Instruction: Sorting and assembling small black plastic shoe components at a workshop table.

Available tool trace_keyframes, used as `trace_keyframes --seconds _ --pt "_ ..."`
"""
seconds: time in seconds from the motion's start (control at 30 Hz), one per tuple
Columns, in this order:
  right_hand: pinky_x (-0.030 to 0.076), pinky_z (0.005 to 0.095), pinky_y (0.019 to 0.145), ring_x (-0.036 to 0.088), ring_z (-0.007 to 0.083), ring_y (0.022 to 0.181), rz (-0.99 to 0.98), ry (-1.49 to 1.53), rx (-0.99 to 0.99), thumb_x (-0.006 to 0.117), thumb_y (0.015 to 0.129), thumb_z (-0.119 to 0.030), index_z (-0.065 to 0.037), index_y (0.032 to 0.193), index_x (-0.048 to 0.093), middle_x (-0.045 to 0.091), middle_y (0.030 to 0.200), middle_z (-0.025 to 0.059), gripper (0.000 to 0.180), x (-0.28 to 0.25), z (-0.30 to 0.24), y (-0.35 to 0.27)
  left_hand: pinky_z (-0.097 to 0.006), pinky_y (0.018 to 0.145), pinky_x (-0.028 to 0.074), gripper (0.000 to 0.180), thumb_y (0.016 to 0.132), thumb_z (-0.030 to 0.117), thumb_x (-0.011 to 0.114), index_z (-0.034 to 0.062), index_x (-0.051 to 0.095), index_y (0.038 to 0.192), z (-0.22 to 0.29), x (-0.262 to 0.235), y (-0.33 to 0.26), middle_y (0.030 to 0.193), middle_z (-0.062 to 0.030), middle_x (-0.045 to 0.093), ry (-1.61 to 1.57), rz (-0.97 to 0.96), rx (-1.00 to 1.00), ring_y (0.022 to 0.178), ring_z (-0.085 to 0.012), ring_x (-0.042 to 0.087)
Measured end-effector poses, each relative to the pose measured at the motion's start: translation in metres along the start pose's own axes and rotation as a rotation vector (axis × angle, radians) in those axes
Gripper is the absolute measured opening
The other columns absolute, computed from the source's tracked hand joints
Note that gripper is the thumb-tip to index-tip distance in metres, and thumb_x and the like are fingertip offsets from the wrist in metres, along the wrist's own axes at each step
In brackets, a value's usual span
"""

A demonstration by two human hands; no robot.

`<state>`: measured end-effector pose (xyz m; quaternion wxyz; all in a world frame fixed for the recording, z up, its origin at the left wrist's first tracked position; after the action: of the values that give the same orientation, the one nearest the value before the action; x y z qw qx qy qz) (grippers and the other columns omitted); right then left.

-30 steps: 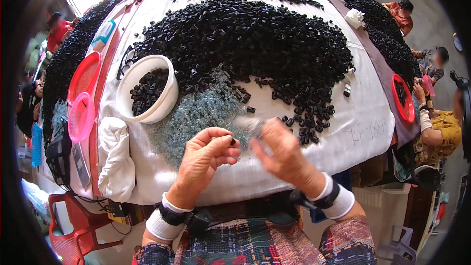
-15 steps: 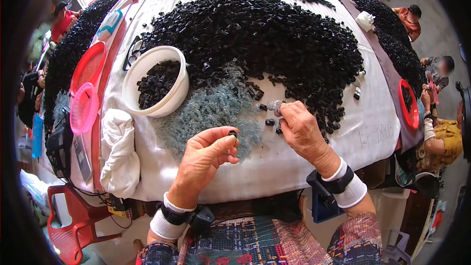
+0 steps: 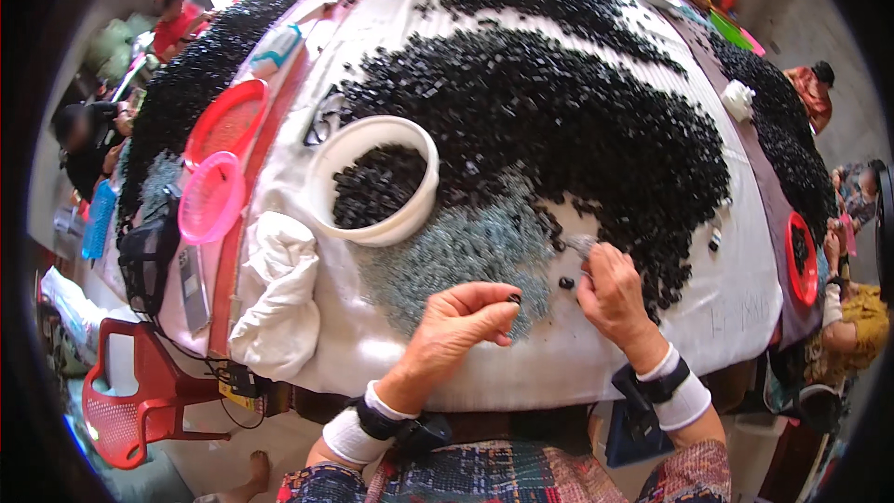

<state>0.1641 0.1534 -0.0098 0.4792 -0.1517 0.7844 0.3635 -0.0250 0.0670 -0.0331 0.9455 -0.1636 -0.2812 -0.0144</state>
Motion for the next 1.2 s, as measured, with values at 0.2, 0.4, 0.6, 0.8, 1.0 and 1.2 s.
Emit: trace_keyframes --seconds 0.2,0.4,0.6,0.8,1.0,1.2 --pt "0.049 0.0351 0.060 0.061 0.0265 0.072 0.064 0.436 0.059 0.057 0.070 0.010 0.000 0.106 0.058 0.057 0.081 0.0125 0.038 -0.030 -0.036 0.013 -0.024 0.067 0.051 0.019 0.085 0.007 0.069 -0.0014 0.066 0.102 0.006 0.018 -0.001 0.084 -0.0043 0.067 0.104 0.001 0.048 0.070 -0.0104 0.061" --pt "0.049 0.0272 0.055 0.061 0.0181 0.069 0.058 0.691 0.139 0.059 0.073 0.010 0.000 0.105 0.059 0.059 0.082 0.0095 0.033 -0.045 -0.045 0.009 -0.024 0.066 0.052 0.018 0.083 0.005 0.070 -0.0013 0.067 0.100 0.004 0.029 0.003 0.086 -0.0066 0.068 0.070 -0.020 0.085 0.071 -0.0120 0.062" --pt "0.050 0.0351 0.059 0.060 0.0303 0.073 0.122 0.578 -0.054 0.064 0.071 0.011 0.002 0.092 0.058 0.059 0.084 0.0157 0.023 -0.053 -0.054 -0.002 -0.022 0.065 0.054 0.021 0.083 0.007 0.073 -0.0013 0.066 0.101 0.002 0.042 0.003 0.089 -0.0054 0.068 0.133 -0.077 0.141 0.076 -0.0077 0.062" --pt "0.053 0.0364 0.066 0.062 0.0322 0.079 0.082 0.486 -0.126 0.065 0.070 0.010 0.004 0.097 0.060 0.061 0.090 0.0171 0.027 -0.055 -0.060 -0.008 -0.019 0.063 0.051 0.020 0.082 0.006 0.073 -0.0011 0.067 0.099 -0.006 0.040 0.002 0.085 -0.0039 0.068 0.286 -0.006 0.220 0.071 -0.0058 0.060" --pt "0.054 0.0348 0.063 0.063 0.0304 0.076 0.129 0.500 -0.073 0.066 0.071 0.009 0.005 0.097 0.061 0.062 0.091 0.0168 0.027 -0.054 -0.059 -0.011 -0.018 0.062 0.050 0.020 0.082 0.006 0.074 -0.0016 0.067 0.098 -0.007 0.042 0.000 0.084 -0.0035 0.067 0.224 -0.003 0.211 0.071 -0.0054 0.059" --pt "0.054 0.0355 0.063 0.062 0.0309 0.075 0.125 0.469 -0.122 0.066 0.070 0.009 0.004 0.097 0.061 0.062 0.089 0.0154 0.028 -0.051 -0.058 -0.010 -0.018 0.062 0.049 0.019 0.082 0.004 0.073 -0.0017 0.067 0.098 -0.012 0.039 0.003 0.083 -0.0028 0.066 0.218 0.006 0.215 0.070 -0.0051 0.058"
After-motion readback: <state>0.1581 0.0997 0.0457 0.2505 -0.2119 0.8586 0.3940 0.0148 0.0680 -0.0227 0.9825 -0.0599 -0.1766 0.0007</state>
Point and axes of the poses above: each hand's wrist, its own y-axis towards the middle knuckle, its own x-axis out of the palm, z = x × y, the point moved 5 cm from there along y, towards the middle knuckle
